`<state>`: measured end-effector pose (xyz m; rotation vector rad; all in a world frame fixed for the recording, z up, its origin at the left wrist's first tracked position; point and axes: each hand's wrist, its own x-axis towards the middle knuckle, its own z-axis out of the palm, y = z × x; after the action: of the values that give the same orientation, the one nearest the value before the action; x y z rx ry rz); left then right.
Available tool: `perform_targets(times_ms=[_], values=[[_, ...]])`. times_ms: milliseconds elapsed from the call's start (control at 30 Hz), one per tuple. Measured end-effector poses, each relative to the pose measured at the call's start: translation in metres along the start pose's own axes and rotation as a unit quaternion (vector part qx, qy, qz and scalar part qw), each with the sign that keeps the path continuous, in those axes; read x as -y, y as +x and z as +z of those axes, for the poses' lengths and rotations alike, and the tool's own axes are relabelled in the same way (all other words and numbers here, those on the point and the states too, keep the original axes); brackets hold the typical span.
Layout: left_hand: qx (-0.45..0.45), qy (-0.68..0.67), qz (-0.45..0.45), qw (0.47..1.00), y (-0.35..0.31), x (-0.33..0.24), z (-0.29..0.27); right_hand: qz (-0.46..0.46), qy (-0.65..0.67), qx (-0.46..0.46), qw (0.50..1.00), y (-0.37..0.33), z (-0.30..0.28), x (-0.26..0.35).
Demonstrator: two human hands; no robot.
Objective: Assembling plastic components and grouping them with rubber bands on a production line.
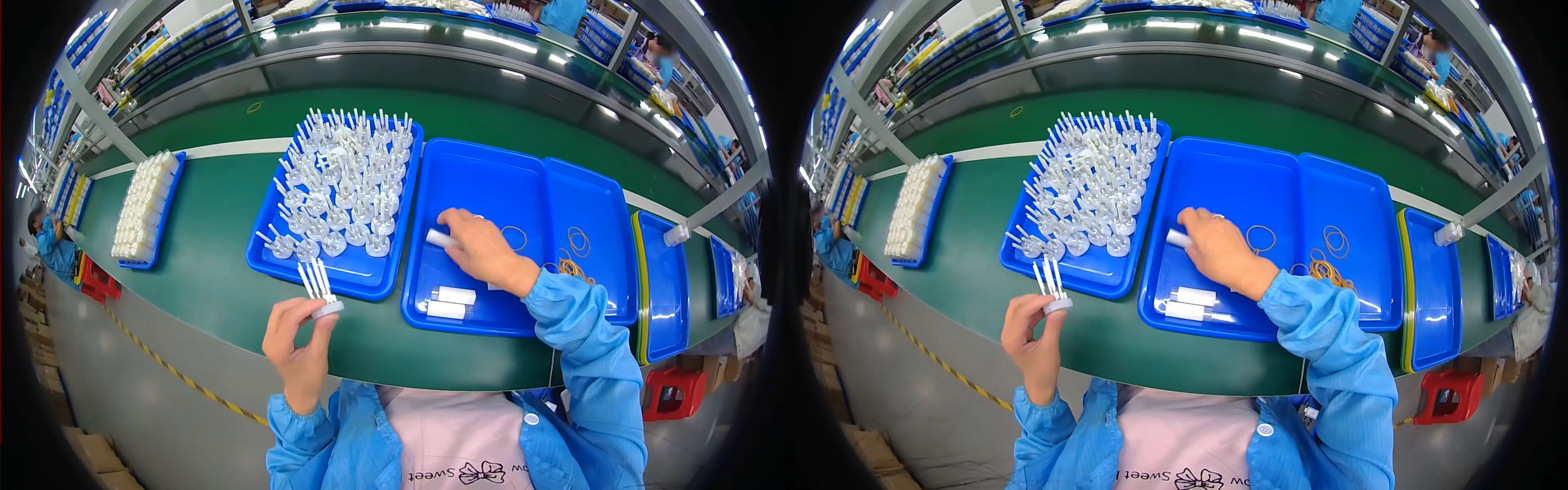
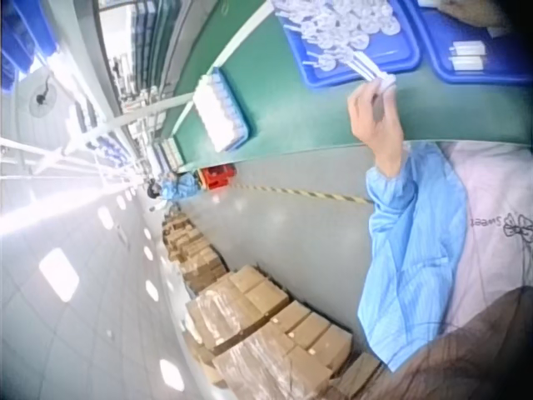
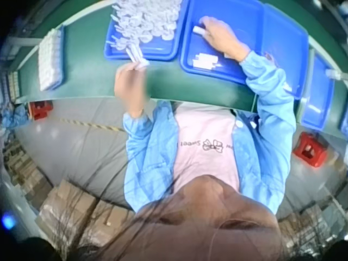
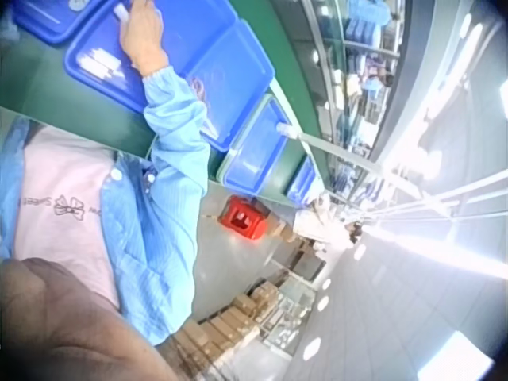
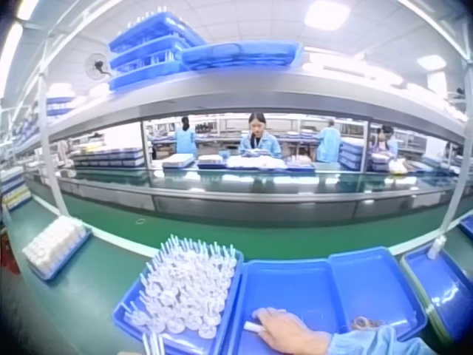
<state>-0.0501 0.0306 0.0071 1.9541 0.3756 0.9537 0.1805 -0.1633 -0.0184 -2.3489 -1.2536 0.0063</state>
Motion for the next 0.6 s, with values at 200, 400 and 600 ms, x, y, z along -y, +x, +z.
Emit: perform_targets(times_ms=[200, 400, 600], values=[[0.107, -0.248, -0.152, 0.951, -0.008, -0.019, 0.012, 0.136, 0.348, 0.03, 0.927, -0.014, -0.066, 0.003], [0.25, -0.333, -0.15, 0.897, -0.019, -0.028, 0.037, 0.152, 0.48, 0.094, 0.859, -0.048, -0.106, 0.033], [0.303, -0.329, -0.191, 0.874, -0.019, -0.04, 0.053, 0.151, 0.506, 0.119, 0.841, -0.059, -0.096, 0.024]])
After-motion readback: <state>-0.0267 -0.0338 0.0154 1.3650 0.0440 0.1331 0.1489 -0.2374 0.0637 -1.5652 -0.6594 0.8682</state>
